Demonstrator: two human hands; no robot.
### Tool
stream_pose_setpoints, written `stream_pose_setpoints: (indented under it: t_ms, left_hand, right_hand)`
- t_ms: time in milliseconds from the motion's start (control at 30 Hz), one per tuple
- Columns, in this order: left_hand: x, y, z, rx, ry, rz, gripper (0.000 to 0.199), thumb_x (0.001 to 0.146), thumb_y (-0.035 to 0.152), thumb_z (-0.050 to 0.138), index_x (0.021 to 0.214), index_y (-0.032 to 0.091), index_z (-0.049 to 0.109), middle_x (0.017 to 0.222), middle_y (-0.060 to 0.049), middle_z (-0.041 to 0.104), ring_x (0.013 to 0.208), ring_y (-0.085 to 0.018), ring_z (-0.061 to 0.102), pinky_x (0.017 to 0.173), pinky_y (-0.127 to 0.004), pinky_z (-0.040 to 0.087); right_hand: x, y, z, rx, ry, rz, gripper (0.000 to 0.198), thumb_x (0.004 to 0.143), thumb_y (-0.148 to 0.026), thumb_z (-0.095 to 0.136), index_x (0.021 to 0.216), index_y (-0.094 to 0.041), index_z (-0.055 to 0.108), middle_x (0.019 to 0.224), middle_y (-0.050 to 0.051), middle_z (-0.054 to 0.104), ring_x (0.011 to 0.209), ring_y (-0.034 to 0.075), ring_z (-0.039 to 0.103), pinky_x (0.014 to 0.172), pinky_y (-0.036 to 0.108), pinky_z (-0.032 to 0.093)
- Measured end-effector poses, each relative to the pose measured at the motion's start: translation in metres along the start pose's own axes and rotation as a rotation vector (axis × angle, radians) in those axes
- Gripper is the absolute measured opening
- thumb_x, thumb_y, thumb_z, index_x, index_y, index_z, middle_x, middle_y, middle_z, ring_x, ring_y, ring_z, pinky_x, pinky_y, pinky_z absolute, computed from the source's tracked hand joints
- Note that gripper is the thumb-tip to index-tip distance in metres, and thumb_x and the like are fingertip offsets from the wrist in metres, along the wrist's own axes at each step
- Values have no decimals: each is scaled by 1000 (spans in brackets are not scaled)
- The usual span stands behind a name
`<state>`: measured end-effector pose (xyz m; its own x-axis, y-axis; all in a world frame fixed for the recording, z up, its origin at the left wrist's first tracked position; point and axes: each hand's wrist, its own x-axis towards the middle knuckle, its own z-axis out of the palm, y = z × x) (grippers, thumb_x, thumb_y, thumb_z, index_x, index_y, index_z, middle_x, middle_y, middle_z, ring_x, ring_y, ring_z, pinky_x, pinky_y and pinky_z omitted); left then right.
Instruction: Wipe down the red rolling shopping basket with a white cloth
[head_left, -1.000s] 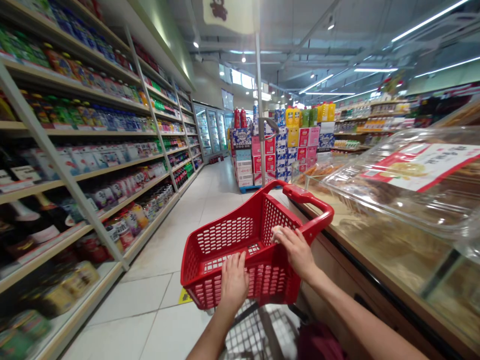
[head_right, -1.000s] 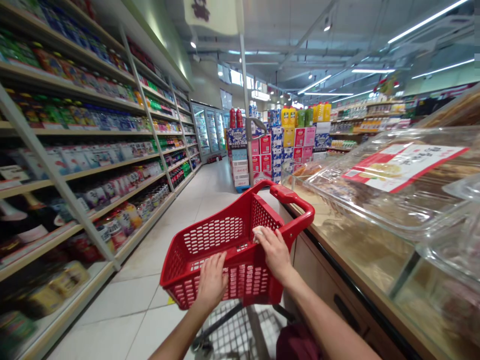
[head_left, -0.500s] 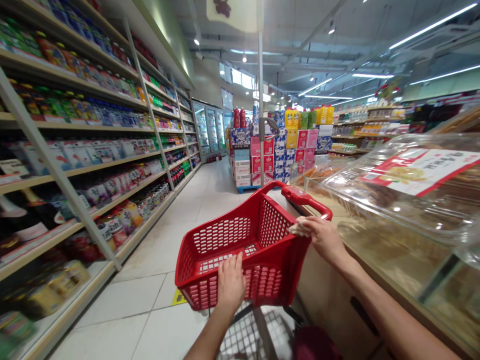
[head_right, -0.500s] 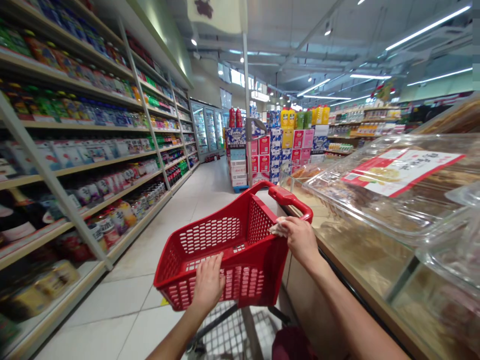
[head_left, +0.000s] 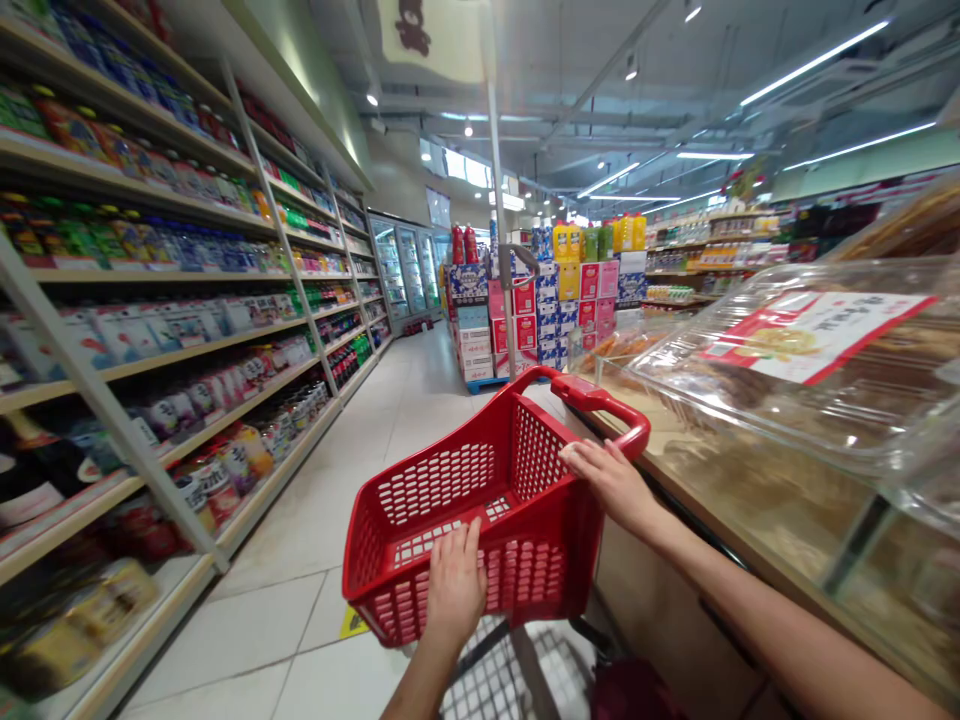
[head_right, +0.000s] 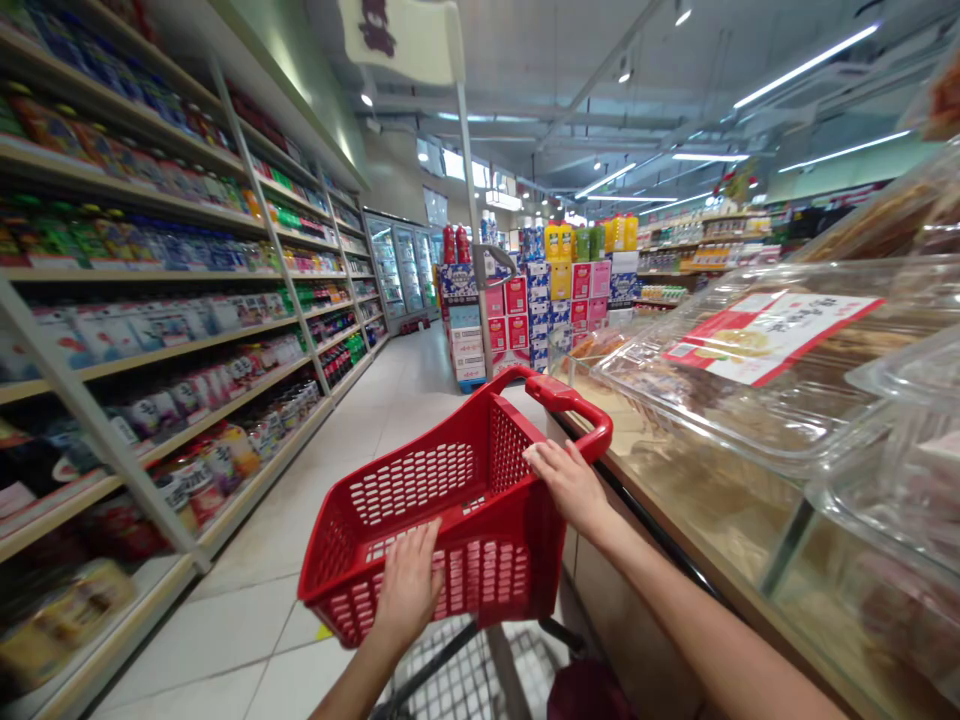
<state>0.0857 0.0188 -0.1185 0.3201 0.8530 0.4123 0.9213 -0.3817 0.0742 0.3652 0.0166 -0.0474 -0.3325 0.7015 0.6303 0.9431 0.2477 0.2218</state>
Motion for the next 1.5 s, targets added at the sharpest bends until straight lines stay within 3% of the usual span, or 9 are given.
stream_pose_setpoints:
  t_ms: [133,267,467,633,833,1033,1233,1400,1500]
  left_hand:
    - [0,3,1,21,11,3,54,72,13,44,125,18,37,118,-5,52,108,-19,41,98,-36,25]
    - [0,5,-1,39,-5,-6,55,71,14,46,125,17,38,117,-6,52,107,-20,42,98,-36,26]
    - [0,6,-3,43,-23,-17,55,70,13,46,125,17,38,118,-7,52,107,-20,42,98,-37,26]
    - [2,9,-5,50,-27,-27,56,69,13,46,125,17,38,116,-7,52,105,-20,43,97,-37,26]
    - [3,7,-4,41,-30,-17,56,69,11,43,125,16,37,117,-7,51,107,-21,42,97,-37,26]
    - [3,8,-1,49,-22,-23,57,69,13,43,126,17,36,118,-7,51,106,-21,43,97,-39,25]
    - [4,7,-2,39,-14,-21,56,70,13,42,126,17,36,117,-7,51,105,-21,43,97,-38,25]
    - [3,8,-2,45,-29,-25,57,70,14,43,126,16,36,118,-8,51,106,-22,43,97,-38,25]
    - [3,9,-1,39,-23,-34,55,71,14,42,126,15,37,119,-8,50,108,-22,41,98,-39,24]
  right_hand:
    - [-14,49,-9,-62,120,210,46,75,-6,37,117,-21,51,121,7,52,110,21,46,92,40,32]
    - [-20,50,-7,-69,258,373,44,75,-8,37,115,-19,52,119,10,52,108,23,48,88,42,36]
    - [-26,18,-2,78,131,76,46,79,-4,31,115,-23,52,123,5,50,115,17,42,93,36,35]
    - [-24,23,-3,-1,228,319,46,75,-5,36,117,-18,51,124,11,48,114,22,43,91,42,36]
    - [-22,-15,5,74,101,-28,48,78,-3,32,116,-24,52,122,3,51,116,16,41,95,36,33]
    - [-21,1,3,22,207,282,51,74,-2,34,121,-19,47,126,11,46,118,23,39,93,44,33]
    - [-30,-50,13,153,71,-125,45,81,-6,33,119,-24,49,124,4,49,120,17,37,96,38,33]
    - [-24,-20,-2,164,215,221,46,75,-3,33,112,-20,55,119,8,53,112,21,46,93,44,35]
    - [-18,-23,-18,402,152,209,43,74,-5,34,105,-21,59,113,6,57,103,17,53,87,34,44]
